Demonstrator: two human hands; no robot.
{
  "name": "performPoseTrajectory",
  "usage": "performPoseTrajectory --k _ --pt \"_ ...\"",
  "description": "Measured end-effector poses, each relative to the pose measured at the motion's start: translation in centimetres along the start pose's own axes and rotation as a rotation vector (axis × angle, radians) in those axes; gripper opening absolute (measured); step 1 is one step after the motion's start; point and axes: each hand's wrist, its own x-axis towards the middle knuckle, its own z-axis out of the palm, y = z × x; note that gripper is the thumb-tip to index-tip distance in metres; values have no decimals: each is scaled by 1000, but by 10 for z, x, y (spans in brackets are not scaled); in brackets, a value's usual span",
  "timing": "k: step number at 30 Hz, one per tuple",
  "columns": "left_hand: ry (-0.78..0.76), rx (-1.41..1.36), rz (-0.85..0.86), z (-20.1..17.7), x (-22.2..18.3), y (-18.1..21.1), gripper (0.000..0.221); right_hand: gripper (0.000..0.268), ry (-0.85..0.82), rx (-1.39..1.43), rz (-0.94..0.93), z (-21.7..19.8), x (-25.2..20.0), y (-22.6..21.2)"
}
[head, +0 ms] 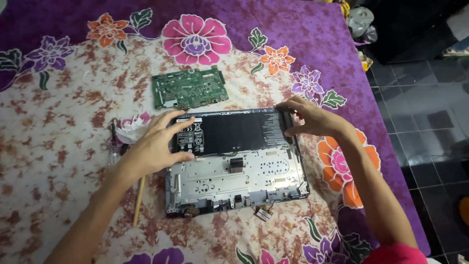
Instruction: Disassembling and reassembling internal components of a laptop, including the battery and motherboard, using a screwdriver.
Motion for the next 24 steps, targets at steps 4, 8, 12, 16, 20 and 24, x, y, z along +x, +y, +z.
performPoseTrajectory --k 4,8,12,16,20,24 --pt "24 25 -26 8 -9 14 72 85 118 -153 -44 16 -2 26" --pt "242 -9 144 27 -13 16 39 60 225 -26 -78 27 -12 -8" --pt "481 -168 280 34 -13 29 26 39 74 446 -122 32 -17 -102" --pt "539 -295 351 54 13 24 25 43 16 722 -234 71 9 -106" --pt "483 -687 244 53 22 35 33 35 78 677 -285 83 26 -105" --pt "454 -768 205 58 28 30 30 32 120 696 -281 84 24 -107"
